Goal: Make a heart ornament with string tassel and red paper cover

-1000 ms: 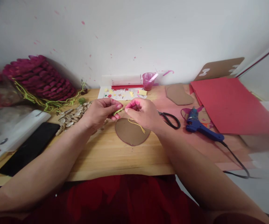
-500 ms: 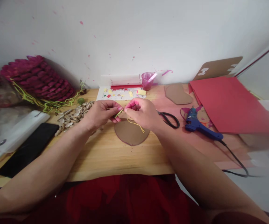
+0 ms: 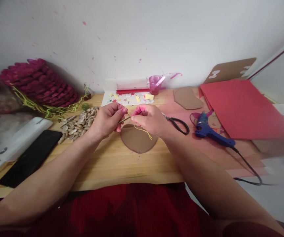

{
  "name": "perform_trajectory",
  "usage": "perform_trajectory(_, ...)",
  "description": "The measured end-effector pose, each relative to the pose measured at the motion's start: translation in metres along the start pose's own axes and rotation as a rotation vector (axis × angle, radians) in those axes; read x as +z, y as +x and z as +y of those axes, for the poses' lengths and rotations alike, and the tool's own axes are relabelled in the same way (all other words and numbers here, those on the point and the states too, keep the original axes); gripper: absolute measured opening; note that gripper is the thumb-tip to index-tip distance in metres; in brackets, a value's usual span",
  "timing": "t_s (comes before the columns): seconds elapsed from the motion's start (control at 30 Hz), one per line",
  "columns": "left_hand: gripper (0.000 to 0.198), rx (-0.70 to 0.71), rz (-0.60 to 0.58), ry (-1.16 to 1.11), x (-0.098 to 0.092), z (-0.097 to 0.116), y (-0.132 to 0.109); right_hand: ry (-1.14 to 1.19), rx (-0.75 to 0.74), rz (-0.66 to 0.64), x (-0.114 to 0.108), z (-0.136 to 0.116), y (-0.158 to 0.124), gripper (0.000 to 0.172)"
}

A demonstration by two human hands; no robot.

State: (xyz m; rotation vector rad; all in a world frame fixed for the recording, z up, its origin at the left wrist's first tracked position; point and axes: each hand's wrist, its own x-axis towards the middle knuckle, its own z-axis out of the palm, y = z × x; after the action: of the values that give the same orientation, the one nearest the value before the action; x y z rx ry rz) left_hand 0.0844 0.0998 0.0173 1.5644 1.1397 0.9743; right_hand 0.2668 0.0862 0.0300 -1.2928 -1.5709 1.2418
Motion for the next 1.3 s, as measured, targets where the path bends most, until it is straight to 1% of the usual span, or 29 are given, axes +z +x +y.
perform_trajectory(0.1, 0.02, 0.004, 0.003, 0.01, 0.001, -0.001, 0.001, 0.026, 0.012, -0.012, 0.0, -0.002, 0.0, 0.008)
perform_trajectory(0.23, 0.019, 0.1, -0.014, 0.057, 0.002, -0.005, 0.0, 0.104, 0.035, -0.086, 0.0, 0.001, 0.001, 0.004)
perform_trajectory(0.3, 0.019, 0.135, -0.031, 0.069, 0.001, -0.007, 0.0, 0.13, 0.052, -0.12, 0.001, 0.003, 0.001, 0.007)
perform_trajectory(0.4, 0.019, 0.151, -0.031, 0.102, 0.0, -0.009, 0.0, 0.169, 0.053, -0.149, 0.001, 0.005, 0.003, 0.01)
perform_trajectory(0.57, 0.018, 0.179, -0.015, 0.168, 0.0, -0.006, -0.002, 0.261, 0.045, -0.164, 0.003, 0.011, 0.006, 0.014)
perform_trajectory(0.7, 0.017, 0.238, 0.002, 0.272, 0.001, -0.003, -0.005, 0.328, 0.095, -0.156, 0.006, 0.013, 0.007, 0.013)
perform_trajectory(0.87, 0.014, 0.288, 0.033, 0.344, -0.001, -0.002, -0.004, 0.303, 0.122, -0.131, 0.006, 0.01, 0.007, 0.007)
perform_trajectory(1.03, 0.012, 0.35, 0.028, 0.398, -0.003, -0.004, -0.001, 0.273, 0.137, -0.159, 0.002, 0.009, 0.007, 0.006)
perform_trajectory(1.3, 0.017, 0.311, -0.04, 0.334, -0.005, -0.005, 0.002, 0.267, 0.154, -0.215, -0.001, 0.006, 0.004, 0.006)
